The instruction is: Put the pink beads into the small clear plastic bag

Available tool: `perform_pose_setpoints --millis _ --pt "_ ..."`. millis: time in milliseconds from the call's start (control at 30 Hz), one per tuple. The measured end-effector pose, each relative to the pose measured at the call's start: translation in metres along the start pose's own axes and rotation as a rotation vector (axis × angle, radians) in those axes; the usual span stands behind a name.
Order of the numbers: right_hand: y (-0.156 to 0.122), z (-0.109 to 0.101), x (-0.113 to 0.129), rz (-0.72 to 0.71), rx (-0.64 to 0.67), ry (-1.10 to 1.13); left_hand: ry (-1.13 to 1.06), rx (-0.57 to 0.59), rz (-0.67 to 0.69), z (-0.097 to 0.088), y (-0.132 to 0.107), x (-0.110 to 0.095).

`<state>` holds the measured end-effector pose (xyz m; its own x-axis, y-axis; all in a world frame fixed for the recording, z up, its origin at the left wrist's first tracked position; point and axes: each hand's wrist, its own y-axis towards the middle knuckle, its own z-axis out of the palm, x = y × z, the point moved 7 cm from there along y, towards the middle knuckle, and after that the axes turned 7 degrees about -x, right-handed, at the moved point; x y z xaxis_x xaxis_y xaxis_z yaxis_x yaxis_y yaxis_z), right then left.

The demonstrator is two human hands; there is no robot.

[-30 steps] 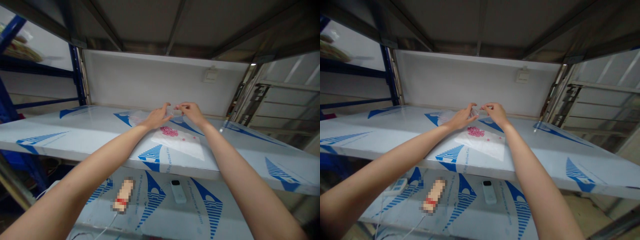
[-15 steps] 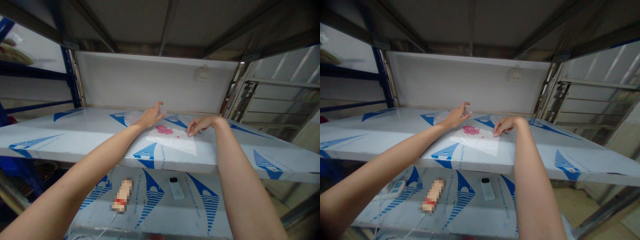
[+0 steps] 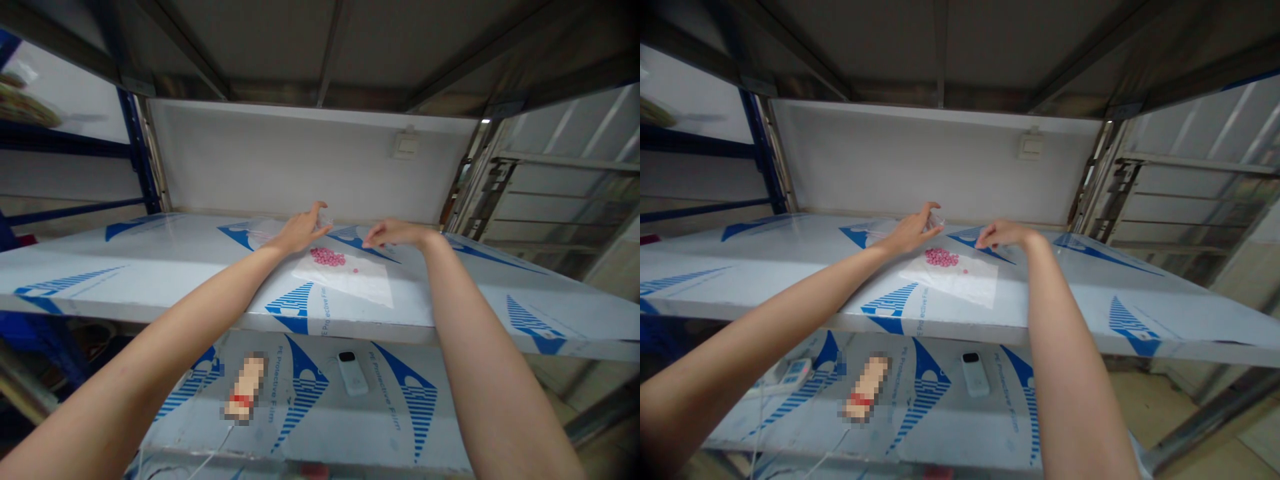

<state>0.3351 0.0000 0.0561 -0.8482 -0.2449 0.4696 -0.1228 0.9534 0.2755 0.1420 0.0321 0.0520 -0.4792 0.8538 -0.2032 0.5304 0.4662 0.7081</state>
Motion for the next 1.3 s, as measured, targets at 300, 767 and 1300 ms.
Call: perform_pose_setpoints --millis 300,767,1300 --pt "0.012 0.004 0.047 -0.2 -0.453 0.292 -0.013 -0.033 0.068 0.003 0.0 -0.015" --pt "0.006 0.012 0.05 -0.141 -0.369 0.442 -0.389 -0.183 0.013 0.002 0.011 0.002" --pt "0.006 -0.007 0.043 -0.192 -0.573 0.522 -0.521 -0.395 -0.223 -0.019 0.021 0.023"
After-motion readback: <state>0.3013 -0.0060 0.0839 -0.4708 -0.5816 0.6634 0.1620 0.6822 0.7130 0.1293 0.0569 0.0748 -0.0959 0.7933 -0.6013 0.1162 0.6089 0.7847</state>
